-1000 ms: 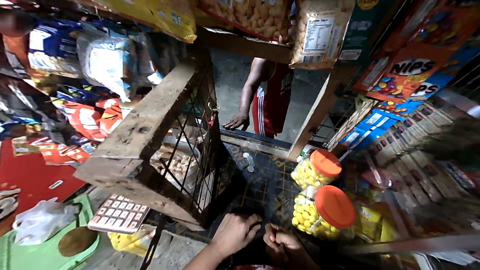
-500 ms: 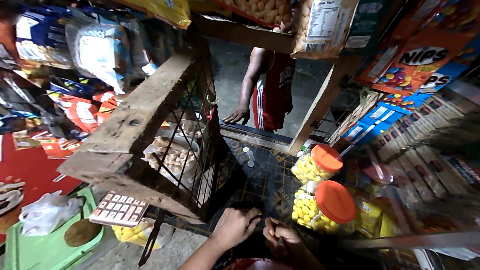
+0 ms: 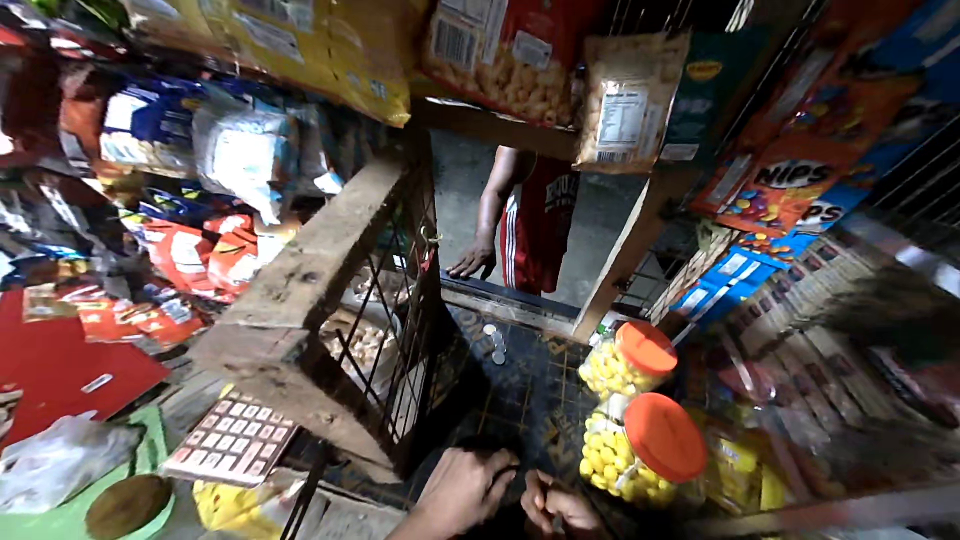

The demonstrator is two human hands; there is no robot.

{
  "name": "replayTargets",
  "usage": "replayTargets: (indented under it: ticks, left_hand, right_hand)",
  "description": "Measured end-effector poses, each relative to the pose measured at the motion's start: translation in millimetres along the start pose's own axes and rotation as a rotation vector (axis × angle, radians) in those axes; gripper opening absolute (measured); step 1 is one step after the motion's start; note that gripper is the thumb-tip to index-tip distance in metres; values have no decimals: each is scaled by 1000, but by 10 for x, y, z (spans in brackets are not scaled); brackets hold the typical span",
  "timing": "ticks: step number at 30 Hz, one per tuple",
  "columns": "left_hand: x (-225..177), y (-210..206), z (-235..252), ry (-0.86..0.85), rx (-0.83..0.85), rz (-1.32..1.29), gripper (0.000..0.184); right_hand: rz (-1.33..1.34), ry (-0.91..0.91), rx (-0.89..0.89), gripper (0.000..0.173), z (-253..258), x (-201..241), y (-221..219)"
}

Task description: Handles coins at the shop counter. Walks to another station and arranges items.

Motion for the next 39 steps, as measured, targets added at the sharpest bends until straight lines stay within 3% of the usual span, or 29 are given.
replayTargets:
  ticks: [39]
  left_hand:
    - [-2,-12,-15,1,-8,31,25]
  right_hand:
    - [86,14,21,24,-28,-20,-30]
Point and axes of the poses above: each hand's wrist, its own z-axis towards the middle knuckle, its own y-axis out of the back of the hand, x = y × z, the point moved 6 cm from there along z, towards the middle knuckle, and after that the axes turned 1 degree about y, right-handed, at the moved point
